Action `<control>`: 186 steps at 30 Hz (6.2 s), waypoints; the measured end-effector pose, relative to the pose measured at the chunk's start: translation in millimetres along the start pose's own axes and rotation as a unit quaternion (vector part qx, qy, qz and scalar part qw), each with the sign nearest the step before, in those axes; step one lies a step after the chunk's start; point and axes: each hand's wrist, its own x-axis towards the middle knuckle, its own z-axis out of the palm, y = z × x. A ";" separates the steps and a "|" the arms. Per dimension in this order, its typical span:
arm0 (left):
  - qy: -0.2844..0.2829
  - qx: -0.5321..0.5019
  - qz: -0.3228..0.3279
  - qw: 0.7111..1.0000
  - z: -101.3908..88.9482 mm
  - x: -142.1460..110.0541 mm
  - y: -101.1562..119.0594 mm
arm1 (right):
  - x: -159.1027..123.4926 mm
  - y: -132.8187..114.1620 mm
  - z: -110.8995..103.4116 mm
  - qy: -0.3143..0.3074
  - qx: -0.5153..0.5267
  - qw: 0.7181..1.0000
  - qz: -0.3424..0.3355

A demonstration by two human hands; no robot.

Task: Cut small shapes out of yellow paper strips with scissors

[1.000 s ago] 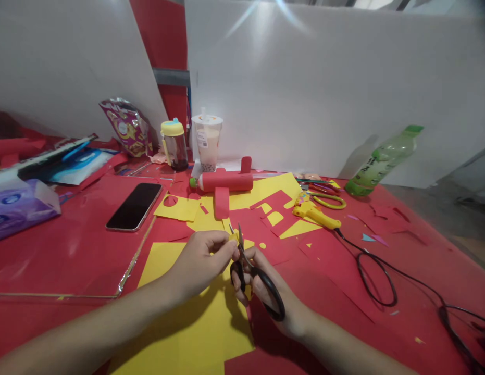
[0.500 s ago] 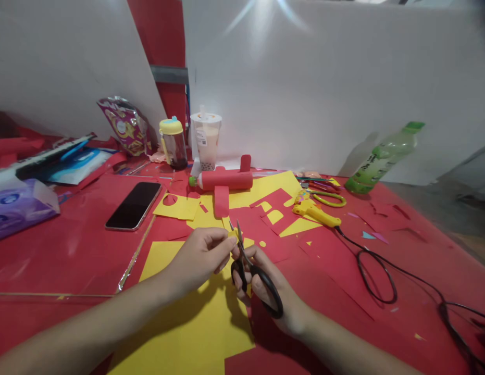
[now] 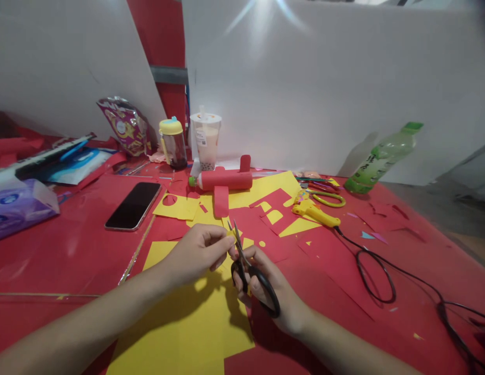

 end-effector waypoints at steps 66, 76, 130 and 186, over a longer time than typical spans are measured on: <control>-0.217 0.219 0.037 0.951 -6.9 2.3 -12.4 | 11.1 5.4 -0.8 0.248 -0.008 0.969 0.011; -0.161 0.253 0.065 0.952 3.2 4.0 -17.0 | 12.4 6.1 -4.3 0.293 0.047 0.955 -0.023; -0.025 -0.055 0.014 0.998 6.6 -1.5 -5.0 | 1.3 8.3 -4.3 -0.001 0.035 0.998 -0.047; -0.043 -0.003 -0.001 0.999 -1.4 0.8 -7.6 | 1.6 7.0 -1.3 0.051 0.021 0.998 0.001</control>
